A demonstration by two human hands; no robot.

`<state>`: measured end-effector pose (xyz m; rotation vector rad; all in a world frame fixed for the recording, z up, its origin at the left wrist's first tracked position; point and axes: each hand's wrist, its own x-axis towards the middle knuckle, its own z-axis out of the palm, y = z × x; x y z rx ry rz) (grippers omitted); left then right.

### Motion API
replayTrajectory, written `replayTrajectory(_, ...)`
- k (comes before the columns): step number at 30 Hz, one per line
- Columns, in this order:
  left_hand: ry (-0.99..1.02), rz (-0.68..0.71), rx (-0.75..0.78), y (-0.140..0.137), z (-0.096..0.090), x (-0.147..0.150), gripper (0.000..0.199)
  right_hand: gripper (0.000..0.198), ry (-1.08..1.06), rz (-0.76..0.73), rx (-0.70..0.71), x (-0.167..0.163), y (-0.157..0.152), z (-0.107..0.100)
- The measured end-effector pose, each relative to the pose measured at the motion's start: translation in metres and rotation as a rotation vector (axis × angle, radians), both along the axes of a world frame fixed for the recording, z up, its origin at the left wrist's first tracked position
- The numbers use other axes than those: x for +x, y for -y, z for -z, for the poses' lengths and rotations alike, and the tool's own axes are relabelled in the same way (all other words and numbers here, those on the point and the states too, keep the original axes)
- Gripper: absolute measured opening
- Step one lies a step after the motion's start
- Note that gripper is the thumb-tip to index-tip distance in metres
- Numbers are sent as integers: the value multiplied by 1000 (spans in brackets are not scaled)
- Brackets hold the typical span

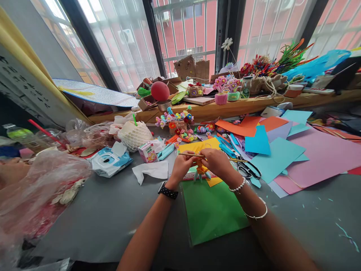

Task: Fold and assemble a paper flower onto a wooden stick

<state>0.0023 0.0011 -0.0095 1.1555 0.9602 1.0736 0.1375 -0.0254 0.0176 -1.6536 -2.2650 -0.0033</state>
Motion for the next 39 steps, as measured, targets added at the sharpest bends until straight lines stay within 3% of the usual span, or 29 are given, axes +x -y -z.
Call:
replayTrajectory(4, -14, -50, -45, 0, 0, 0, 27, 12, 51, -5, 80, -7, 3, 3)
replayTrajectory(13, 23, -33, -57, -5, 2, -5, 43, 14, 89, -97, 206, -4, 1, 6)
replayTrajectory(25, -118, 8, -2, -1, -8, -11, 35, 13, 8, -214, 340, 5, -8, 13)
replayTrajectory(34, -55, -116, 114, -9, 3, -10, 33, 19, -148, -97, 368, 4, -8, 13)
replayTrajectory(39, -125, -221, 266, -6, 2, -9, 29, 16, -310, -35, 395, 6, -7, 10)
